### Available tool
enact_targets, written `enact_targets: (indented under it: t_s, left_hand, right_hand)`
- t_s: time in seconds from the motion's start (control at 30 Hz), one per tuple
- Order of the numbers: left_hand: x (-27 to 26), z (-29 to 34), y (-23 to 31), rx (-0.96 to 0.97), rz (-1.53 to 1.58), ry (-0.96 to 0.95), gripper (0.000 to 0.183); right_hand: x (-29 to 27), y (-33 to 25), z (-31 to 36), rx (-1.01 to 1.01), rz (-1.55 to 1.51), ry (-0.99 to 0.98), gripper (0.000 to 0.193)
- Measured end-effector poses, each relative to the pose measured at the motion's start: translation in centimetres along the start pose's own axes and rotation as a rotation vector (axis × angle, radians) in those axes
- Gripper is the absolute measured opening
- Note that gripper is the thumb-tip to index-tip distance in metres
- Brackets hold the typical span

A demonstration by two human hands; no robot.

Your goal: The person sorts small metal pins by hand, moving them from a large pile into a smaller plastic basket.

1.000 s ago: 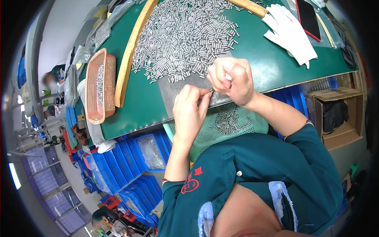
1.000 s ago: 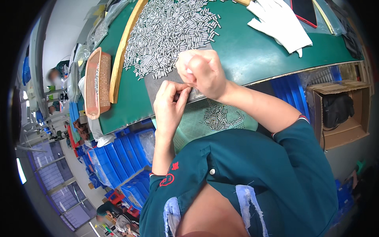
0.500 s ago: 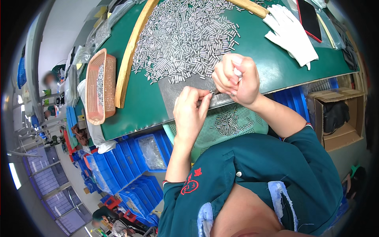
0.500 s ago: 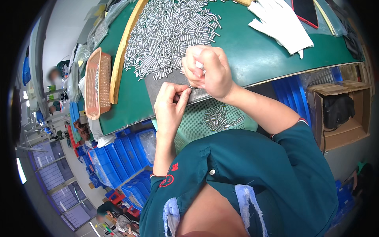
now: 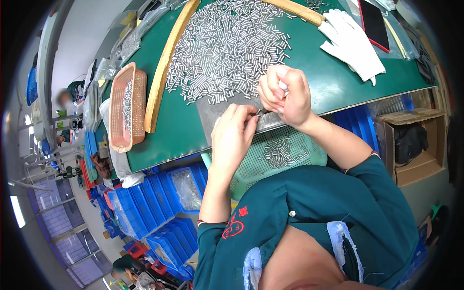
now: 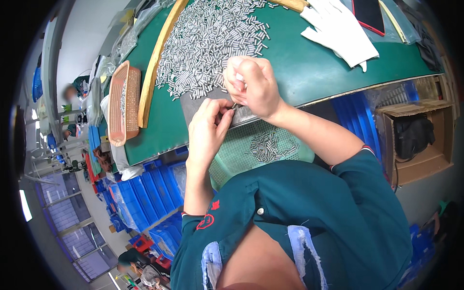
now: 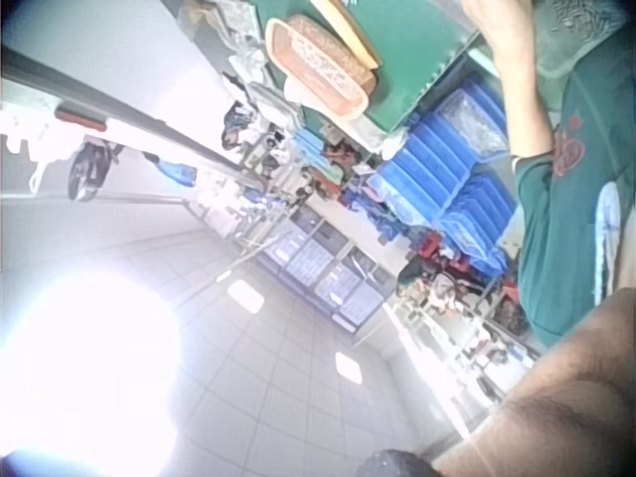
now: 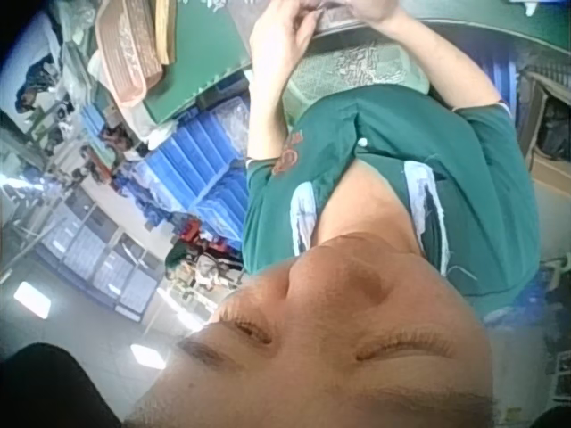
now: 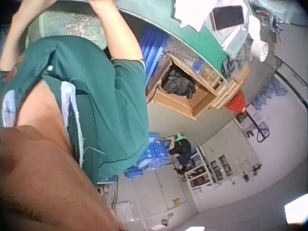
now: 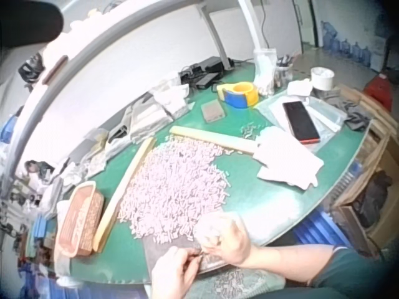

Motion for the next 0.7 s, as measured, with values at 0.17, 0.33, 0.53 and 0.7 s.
enact_targets:
  t_s: [0.17,0.33,0.53,0.7]
  left_hand:
    - [-0.16,-0.21,0.10,0.093,-0.014,-0.032,0.010]
    - [0.07,-0.16,-0.10,0.087,-0.002,-0.007,0.011]
    - [0.17,0.17,0.34,-0.011,0.008,0.064,0.019]
    - [0.56,0.19,0.10,0.041,-0.042,0.058,0.015]
  right_hand:
    - [-0.20,-0.28,0.01,-0.036,0.013,0.019,0.033]
    - [-0.05,-0.26,0.09,-0.037,0.000,-0.005,0.033]
    - [-0.05,-0.15,0.20,-0.024,-0.028,-0.014,0.032]
    - [-0.13,-0.40,0.25,-0.056,-0.008,-0.003,0.032]
Point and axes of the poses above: each hand's wrist, its own z-axis away from the middle knuckle, its own x-axis out of the palm, y = z × x, the point moved 3 cm from there along -z, towards the middle knuckle, and after that the axes turned 8 degrees about -x, right-handed, at the moved point
